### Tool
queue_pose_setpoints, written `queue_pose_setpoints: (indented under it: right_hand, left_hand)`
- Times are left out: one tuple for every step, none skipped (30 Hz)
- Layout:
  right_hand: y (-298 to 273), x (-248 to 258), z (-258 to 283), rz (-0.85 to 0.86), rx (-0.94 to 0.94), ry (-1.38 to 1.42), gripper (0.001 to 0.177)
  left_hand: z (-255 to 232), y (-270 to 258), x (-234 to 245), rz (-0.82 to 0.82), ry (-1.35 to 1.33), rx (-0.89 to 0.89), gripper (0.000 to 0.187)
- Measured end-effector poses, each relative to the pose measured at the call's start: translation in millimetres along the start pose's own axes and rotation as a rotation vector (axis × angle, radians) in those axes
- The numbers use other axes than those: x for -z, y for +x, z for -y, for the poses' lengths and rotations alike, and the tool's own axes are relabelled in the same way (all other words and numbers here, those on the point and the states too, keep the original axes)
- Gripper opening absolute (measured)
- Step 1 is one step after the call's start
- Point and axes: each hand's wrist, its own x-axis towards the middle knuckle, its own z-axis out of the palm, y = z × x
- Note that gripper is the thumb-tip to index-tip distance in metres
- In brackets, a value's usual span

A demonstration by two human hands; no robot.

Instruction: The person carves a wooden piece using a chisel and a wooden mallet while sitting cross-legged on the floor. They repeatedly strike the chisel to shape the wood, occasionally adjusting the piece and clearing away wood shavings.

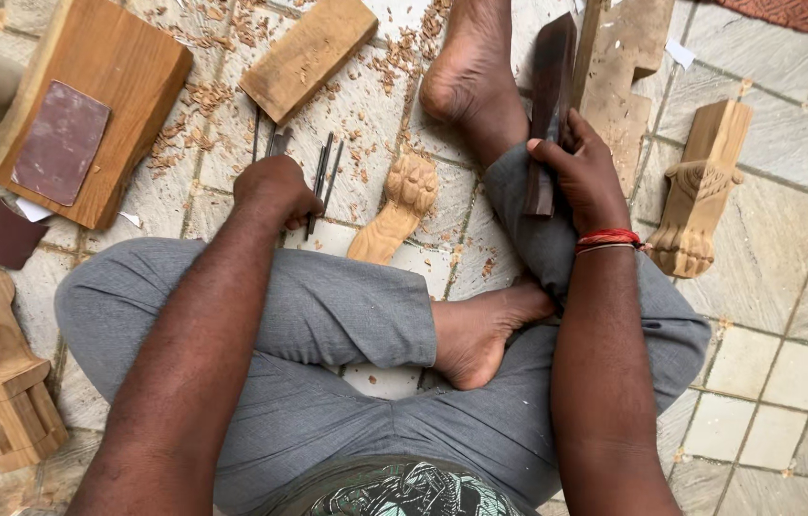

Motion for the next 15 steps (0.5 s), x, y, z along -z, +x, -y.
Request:
queue_pose_setpoints:
  right_hand:
    - [0, 0, -1, -0.005, 0.009, 0.015, 0.090]
    - [0, 0, -2, -0.011, 0.018, 0.030, 0.092]
    - [-1, 0, -2, -0.020, 0.028, 0.042, 0.093]
    - [-3, 0, -3, -0.045, -0.007, 0.021, 0.093]
    - [-4, 0, -2, -0.071, -0.040, -0.002, 0.093]
    - [-6, 0, -2, -0.095, -0.074, -0.025, 0.093]
    - [-7, -1, 0, -0.093, -0.052, -0.046, 0.094]
    - [-7, -2, 1, -0.091, -0.031, -0.066, 0.094]
    - [-9, -3, 1, -0.083, -0.014, -0.085, 0.094]
    - [-10, -4, 2, -0.083, -0.009, -0.118, 0.095]
    - [-10, -5, 1, -0.084, -0.004, -0.152, 0.095]
    - [-10, -5, 1, -0.085, 0.001, -0.185, 0.096]
    - [-10, -5, 0, -0.085, 0.010, -0.201, 0.097]
    - [-9, -6, -1, -0.084, 0.019, -0.218, 0.098]
    - [-9, -6, -1, -0.087, 0.028, -0.236, 0.100]
  left_hand:
    - [0, -1, 1, -0.003, 0.049, 0.004, 0.031]
    - [0, -1, 2, -0.006, 0.097, 0.007, 0.033]
    - [-2, 0, 3, -0.009, 0.146, 0.006, 0.035]
    - [-3, 0, 3, -0.018, 0.142, -0.002, 0.034]
    - [-4, 0, 3, -0.028, 0.135, -0.011, 0.033]
    - [-4, -1, 4, -0.037, 0.129, -0.021, 0.033]
    - [-4, -2, 6, -0.039, 0.062, -0.022, 0.033]
    - [-3, -4, 9, -0.040, -0.005, -0.022, 0.034]
    - [-1, -9, 10, -0.039, -0.072, -0.018, 0.036]
    - [0, -14, 12, -0.038, -0.208, -0.029, 0.031]
    - [1, -19, 15, -0.037, -0.342, -0.042, 0.039]
    - [0, -25, 18, -0.037, -0.477, -0.055, 0.055]
    - [-1, -32, 19, 0.003, -0.616, -0.115, 0.046]
    - [-3, -39, 21, 0.043, -0.755, -0.176, 0.038]
    - [-6, -45, 21, 0.086, -0.893, -0.239, 0.031]
